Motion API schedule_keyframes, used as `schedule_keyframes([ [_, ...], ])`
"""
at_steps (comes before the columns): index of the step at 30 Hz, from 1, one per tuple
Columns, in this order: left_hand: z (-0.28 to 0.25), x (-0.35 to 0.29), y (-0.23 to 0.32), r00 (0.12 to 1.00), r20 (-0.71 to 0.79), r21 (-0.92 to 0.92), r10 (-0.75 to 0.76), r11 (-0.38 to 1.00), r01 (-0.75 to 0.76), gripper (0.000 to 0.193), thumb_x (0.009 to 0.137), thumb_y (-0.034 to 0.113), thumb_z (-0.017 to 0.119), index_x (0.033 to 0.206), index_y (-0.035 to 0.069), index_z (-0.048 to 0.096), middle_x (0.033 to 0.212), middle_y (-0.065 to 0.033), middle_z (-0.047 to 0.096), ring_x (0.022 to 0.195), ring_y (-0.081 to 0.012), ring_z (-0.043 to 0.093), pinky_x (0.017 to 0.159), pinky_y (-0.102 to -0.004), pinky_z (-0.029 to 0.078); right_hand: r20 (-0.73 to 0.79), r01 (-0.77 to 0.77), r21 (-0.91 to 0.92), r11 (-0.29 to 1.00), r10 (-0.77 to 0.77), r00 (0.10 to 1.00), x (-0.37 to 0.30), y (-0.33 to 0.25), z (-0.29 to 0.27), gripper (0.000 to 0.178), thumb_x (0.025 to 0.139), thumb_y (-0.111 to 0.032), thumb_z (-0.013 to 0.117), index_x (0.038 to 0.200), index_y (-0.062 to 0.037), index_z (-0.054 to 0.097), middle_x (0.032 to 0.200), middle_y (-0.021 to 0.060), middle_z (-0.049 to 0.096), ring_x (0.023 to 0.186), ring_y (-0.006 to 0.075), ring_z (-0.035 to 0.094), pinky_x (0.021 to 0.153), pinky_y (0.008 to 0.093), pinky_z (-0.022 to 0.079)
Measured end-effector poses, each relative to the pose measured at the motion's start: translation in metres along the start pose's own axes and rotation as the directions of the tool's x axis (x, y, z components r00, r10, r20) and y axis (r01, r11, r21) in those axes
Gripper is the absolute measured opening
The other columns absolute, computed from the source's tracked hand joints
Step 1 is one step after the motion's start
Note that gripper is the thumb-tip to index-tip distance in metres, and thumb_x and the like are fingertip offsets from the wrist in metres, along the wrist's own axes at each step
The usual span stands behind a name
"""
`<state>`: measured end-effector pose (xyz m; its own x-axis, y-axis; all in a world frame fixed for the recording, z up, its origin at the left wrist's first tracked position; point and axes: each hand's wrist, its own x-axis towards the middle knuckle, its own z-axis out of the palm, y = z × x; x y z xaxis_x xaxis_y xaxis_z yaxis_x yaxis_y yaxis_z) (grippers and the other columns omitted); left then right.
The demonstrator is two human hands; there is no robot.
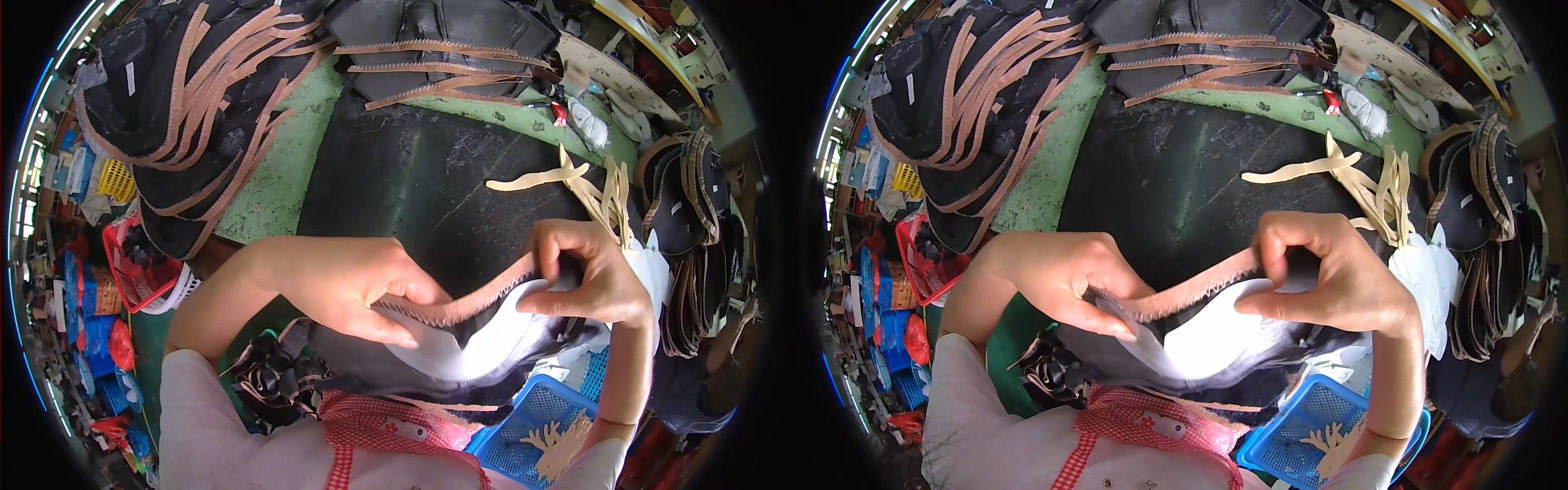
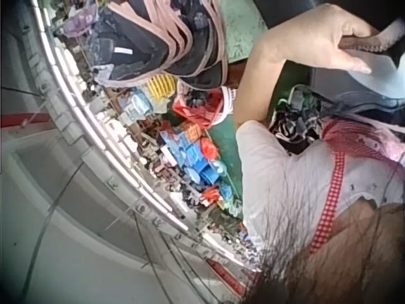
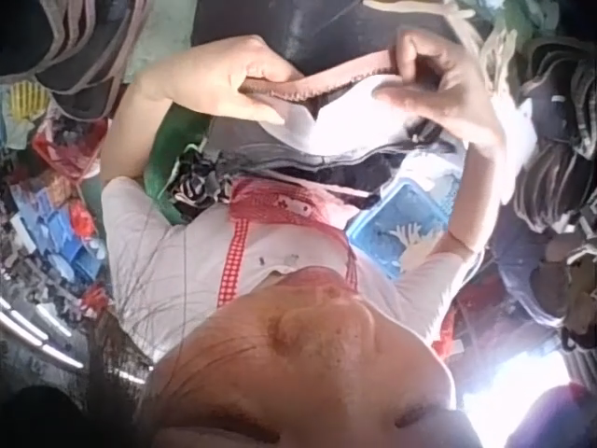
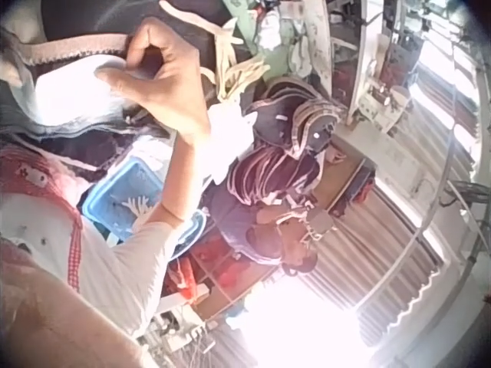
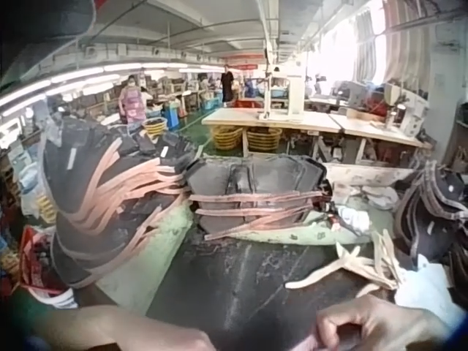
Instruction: Assembling components of shoe uppers by inserting liners and reinforcement strips.
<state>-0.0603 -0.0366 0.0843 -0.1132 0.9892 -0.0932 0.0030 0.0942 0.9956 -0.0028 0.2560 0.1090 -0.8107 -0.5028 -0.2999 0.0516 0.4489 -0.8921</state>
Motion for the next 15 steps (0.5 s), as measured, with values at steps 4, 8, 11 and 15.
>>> schedule_keyframes([
  [4, -0.01, 0.004, 0.004, 0.989, 0.049, 0.004, -0.14, 0.99, 0.14, 0.051, 0.088, 0.022, 0.075, 0.128, -0.004, 0.056, 0.085, -0.0109, 0.07, 0.07, -0.0156, 0.065, 0.061, -0.0297, 0.048, -0.21, 0.023, 0.188, 0.982, 0.018, 0.977, -0.008, 0.004, 0.021, 0.024, 0.077, -0.002, 0.082, 0.078, -0.0054, 0.059, 0.094, 0.0018, 0.066, 0.087, 0.0057, 0.059, 0.076, 0.0213, 0.045],
  [8, 0.003, 0.022, 0.014, 0.959, -0.102, 0.231, -0.265, 0.931, 0.282, 0.033, 0.088, 0.023, 0.075, 0.106, -0.003, 0.065, 0.083, -0.0106, 0.07, 0.071, -0.0121, 0.063, 0.065, -0.0307, 0.048, -0.148, -0.043, 0.209, 0.977, 0.075, 0.986, -0.011, 0.003, 0.023, 0.02, 0.08, -0.005, 0.08, 0.096, 0.0, 0.068, 0.08, -0.0008, 0.06, 0.072, 0.0049, 0.047, 0.062, 0.0224, 0.038],
  [11, 0.006, 0.025, 0.015, 0.96, -0.23, 0.437, -0.16, 0.865, 0.249, 0.027, 0.091, 0.025, 0.073, 0.086, 0.0, 0.063, 0.062, -0.0141, 0.058, 0.052, -0.0221, 0.058, 0.053, -0.0339, 0.044, -0.057, -0.197, 0.108, 0.974, 0.204, 0.977, -0.016, -0.007, 0.02, 0.016, 0.081, -0.009, 0.077, 0.086, 0.0013, 0.066, 0.07, -0.0034, 0.057, 0.067, 0.0052, 0.046, 0.057, 0.0246, 0.037],
  [15, 0.016, 0.032, -0.013, 0.862, -0.458, 0.774, 0.217, 0.573, 0.267, 0.024, 0.089, 0.026, 0.073, 0.085, 0.003, 0.064, 0.062, -0.0137, 0.061, 0.053, -0.0304, 0.062, 0.05, -0.0378, 0.045, -0.44, -0.089, -0.173, 0.981, 0.004, 0.898, -0.024, -0.017, 0.052, 0.012, 0.076, -0.004, 0.073, 0.078, 0.0008, 0.062, 0.063, 0.0046, 0.055, 0.058, 0.0105, 0.05, 0.052, 0.0286, 0.037],
])
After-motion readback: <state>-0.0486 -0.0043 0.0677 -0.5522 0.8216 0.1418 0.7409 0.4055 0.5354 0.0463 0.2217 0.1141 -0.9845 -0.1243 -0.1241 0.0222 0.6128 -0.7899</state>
